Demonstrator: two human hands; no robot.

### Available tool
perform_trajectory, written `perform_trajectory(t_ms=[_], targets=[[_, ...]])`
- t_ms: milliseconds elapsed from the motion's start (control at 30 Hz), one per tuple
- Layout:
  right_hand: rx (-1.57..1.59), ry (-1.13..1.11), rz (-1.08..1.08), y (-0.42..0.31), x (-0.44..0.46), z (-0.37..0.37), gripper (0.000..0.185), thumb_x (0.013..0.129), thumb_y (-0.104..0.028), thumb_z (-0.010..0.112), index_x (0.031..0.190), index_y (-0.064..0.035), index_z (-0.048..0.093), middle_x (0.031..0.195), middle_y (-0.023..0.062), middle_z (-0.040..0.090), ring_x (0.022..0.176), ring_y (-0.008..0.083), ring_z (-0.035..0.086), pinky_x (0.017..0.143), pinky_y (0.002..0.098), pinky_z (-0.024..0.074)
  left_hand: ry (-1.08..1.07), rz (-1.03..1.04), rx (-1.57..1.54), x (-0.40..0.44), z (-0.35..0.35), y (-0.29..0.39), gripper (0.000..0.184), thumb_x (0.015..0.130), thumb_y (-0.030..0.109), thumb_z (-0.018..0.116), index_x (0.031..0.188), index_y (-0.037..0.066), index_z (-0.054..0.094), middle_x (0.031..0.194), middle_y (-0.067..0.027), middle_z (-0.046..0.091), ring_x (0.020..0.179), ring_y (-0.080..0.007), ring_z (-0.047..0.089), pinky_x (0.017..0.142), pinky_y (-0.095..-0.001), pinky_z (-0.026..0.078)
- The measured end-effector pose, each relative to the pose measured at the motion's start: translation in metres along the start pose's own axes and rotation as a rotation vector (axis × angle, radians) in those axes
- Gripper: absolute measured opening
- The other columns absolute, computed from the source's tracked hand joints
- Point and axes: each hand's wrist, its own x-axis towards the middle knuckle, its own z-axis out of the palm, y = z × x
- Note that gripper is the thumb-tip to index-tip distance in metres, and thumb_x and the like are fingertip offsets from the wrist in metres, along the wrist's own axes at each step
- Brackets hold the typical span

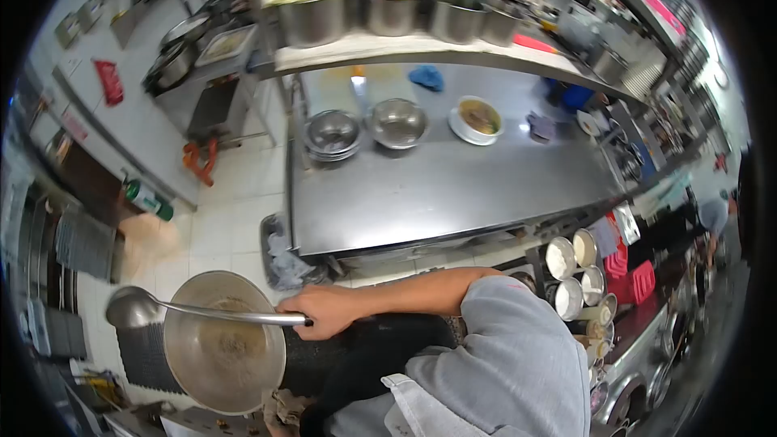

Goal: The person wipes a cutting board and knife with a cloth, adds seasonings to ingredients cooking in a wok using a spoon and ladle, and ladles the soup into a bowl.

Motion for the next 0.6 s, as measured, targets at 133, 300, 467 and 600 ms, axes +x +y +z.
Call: perform_trajectory(t_ms=[133, 300, 467, 600], targets=[[0.040, -0.038, -0.141, 0.029, 0.085, 0.046, 0.041, 0.087, -0.036, 0.075, 0.109, -0.0030, 0.064, 0.081, 0.0135, 0.065, 0.076, 0.0255, 0.067, 0.067, 0.0407, 0.0515, -0.107, -0.070, -0.249, 0.034, -0.051, 0.064, 0.016, 0.098, 0.017, 0.053, 0.083, 0.014, 0.052, 0.064, 0.0056, 0.046, 0.050, -0.0056, 0.044, 0.043, -0.0221, 0.041], [-0.118, -0.088, 0.234, 0.041, 0.178, 0.075, 0.024, 0.085, -0.019, 0.075, 0.085, -0.0003, 0.060, 0.063, 0.0045, 0.046, 0.061, 0.0123, 0.041, 0.056, 0.0327, 0.0394, -0.220, 0.156, -0.306, 0.115, -0.105, 0.121, 0.022, 0.098, 0.027, 0.056, 0.086, 0.008, 0.055, 0.062, 0.0041, 0.050, 0.044, -0.0058, 0.049, 0.033, -0.0199, 0.043], [-0.014, -0.284, 0.344, 0.058, 0.315, 0.102, 0.028, 0.089, -0.020, 0.071, 0.075, -0.0045, 0.052, 0.055, 0.0010, 0.046, 0.045, 0.0100, 0.042, 0.044, 0.0301, 0.0343, -0.041, 0.220, -0.531, 0.185, -0.156, 0.212, 0.024, 0.095, 0.020, 0.059, 0.110, 0.002, 0.060, 0.095, -0.0093, 0.069, 0.075, -0.0189, 0.071, 0.057, -0.0325, 0.063], [0.254, -0.516, 0.445, 0.029, 0.444, 0.130, 0.028, 0.090, -0.020, 0.073, 0.081, -0.0054, 0.051, 0.061, 0.0011, 0.047, 0.044, 0.0104, 0.040, 0.043, 0.0275, 0.0340, 0.092, 0.210, -0.597, 0.226, -0.189, 0.310, 0.022, 0.095, 0.016, 0.059, 0.111, 0.000, 0.058, 0.095, -0.0076, 0.067, 0.078, -0.0165, 0.070, 0.062, -0.0325, 0.064]])
